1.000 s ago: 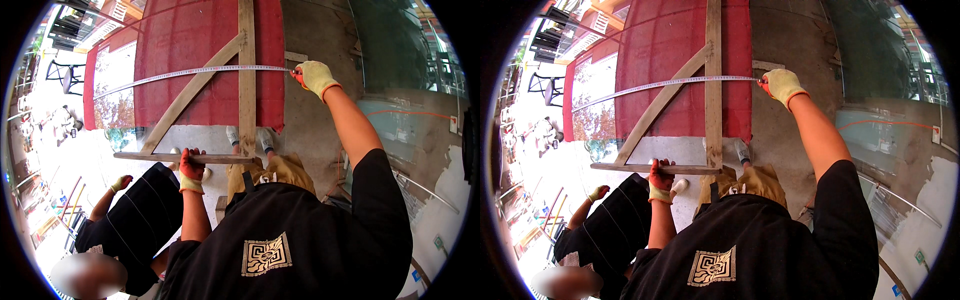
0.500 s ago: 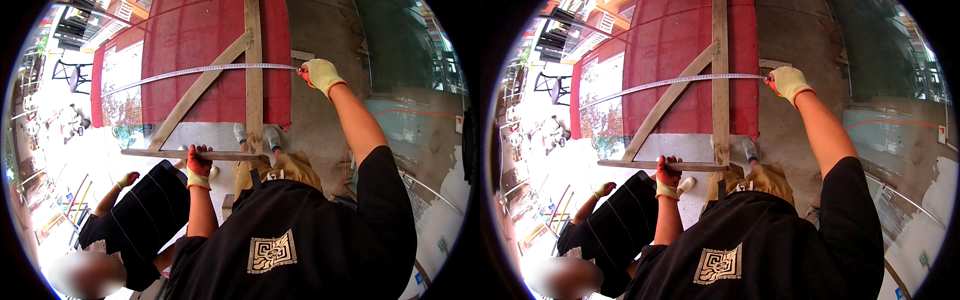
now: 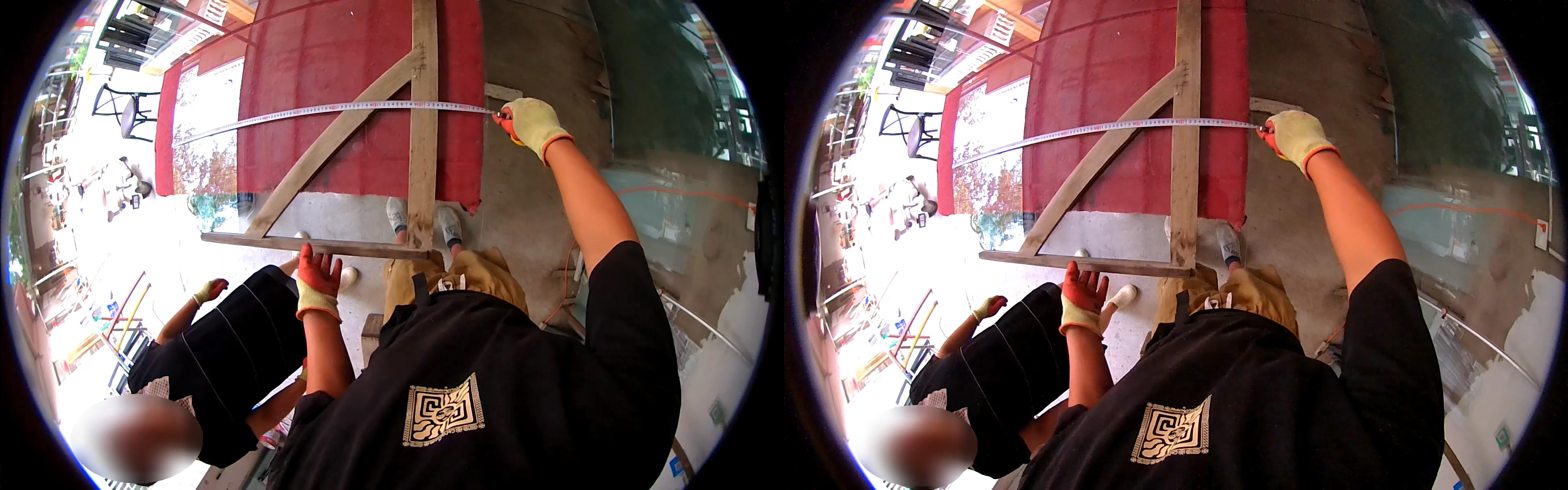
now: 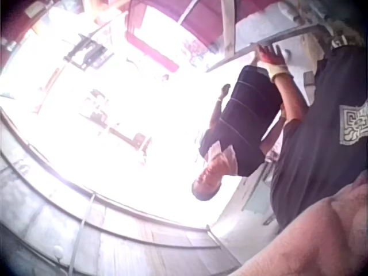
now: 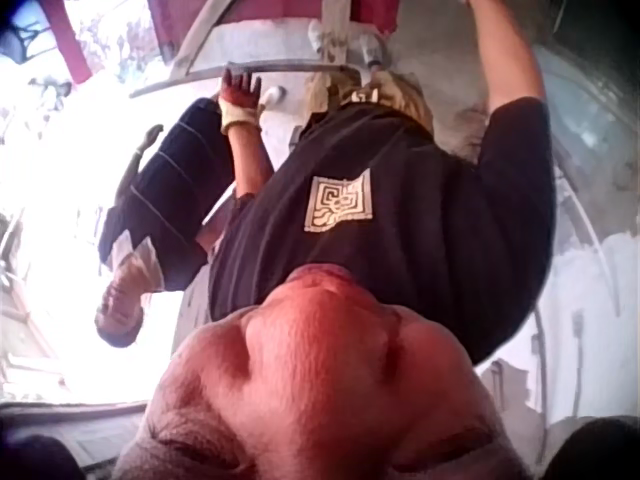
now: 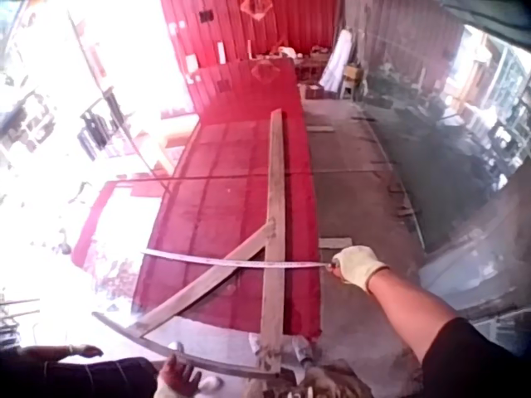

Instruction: The person uses a tape measure to measure the width and length of a glass pane resting on a table, marking it with a pen and using a wooden guide.

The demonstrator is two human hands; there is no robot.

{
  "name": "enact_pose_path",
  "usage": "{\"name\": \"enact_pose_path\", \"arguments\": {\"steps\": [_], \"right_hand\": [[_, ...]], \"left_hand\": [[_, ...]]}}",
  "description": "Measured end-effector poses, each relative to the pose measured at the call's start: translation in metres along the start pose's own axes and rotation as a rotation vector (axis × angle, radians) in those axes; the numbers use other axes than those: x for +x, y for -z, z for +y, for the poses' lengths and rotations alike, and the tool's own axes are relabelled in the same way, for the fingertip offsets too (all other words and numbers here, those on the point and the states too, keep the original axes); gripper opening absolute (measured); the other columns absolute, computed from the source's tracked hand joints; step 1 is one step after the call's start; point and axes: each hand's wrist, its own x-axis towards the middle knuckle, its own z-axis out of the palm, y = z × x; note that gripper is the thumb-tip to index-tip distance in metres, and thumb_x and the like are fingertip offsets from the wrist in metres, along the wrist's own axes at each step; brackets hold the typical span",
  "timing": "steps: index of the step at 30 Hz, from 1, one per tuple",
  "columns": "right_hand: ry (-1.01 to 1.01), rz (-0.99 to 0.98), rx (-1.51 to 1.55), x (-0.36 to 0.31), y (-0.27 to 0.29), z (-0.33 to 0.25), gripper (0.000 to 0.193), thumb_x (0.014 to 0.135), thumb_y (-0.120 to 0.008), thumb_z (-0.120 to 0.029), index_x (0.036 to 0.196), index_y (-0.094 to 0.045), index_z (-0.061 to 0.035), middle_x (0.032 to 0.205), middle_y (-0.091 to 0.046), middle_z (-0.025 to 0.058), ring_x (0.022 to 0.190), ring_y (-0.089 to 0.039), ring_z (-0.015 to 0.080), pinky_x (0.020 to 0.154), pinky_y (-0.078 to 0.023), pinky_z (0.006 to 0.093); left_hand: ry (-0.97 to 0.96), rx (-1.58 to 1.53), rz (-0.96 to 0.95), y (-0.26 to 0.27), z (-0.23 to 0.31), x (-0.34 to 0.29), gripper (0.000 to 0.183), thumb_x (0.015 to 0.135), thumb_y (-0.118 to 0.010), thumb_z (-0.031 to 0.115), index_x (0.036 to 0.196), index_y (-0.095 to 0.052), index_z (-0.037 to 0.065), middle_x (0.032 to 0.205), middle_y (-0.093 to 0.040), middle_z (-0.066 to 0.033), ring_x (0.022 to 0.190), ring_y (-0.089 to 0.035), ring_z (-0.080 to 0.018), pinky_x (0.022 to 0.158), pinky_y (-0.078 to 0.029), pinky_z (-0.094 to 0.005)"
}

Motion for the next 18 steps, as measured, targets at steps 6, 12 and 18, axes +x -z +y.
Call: {"name": "enact_pose_path", "arguments": {"steps": [6,12,18], "right_hand": [[0.002,-0.017,0.009,0.0,0.002,-0.002,0.042,0.106,-0.058,-0.05,0.107,-0.081,-0.0154,0.106,-0.079,0.0121,0.102,-0.074,0.0365,0.087,-0.058,0.0497],[0.022,-0.022,-0.005,-0.001,0.002,0.0,0.041,0.107,-0.057,-0.05,0.107,-0.081,-0.0157,0.106,-0.079,0.0121,0.101,-0.073,0.0374,0.087,-0.058,0.0496],[0.016,-0.045,-0.02,-0.002,0.007,-0.004,0.04,0.107,-0.058,-0.049,0.108,-0.08,-0.0158,0.107,-0.079,0.0125,0.101,-0.073,0.0379,0.088,-0.057,0.0501]], "left_hand": [[0.058,0.117,0.009,-0.006,0.019,-0.001,0.063,0.105,-0.063,0.054,0.154,-0.057,0.015,0.16,-0.054,-0.0065,0.149,-0.048,-0.0263,0.123,-0.036,-0.0431],[0.068,0.115,-0.095,0.01,0.023,0.0,0.08,0.103,-0.069,0.051,0.167,-0.038,0.012,0.172,-0.039,-0.014,0.156,-0.04,-0.0319,0.126,-0.036,-0.044],[0.064,0.009,-0.145,0.017,0.02,0.0,0.084,0.104,-0.069,0.051,0.168,-0.034,0.008,0.173,-0.036,-0.0151,0.156,-0.041,-0.0314,0.127,-0.036,-0.0453]]}}
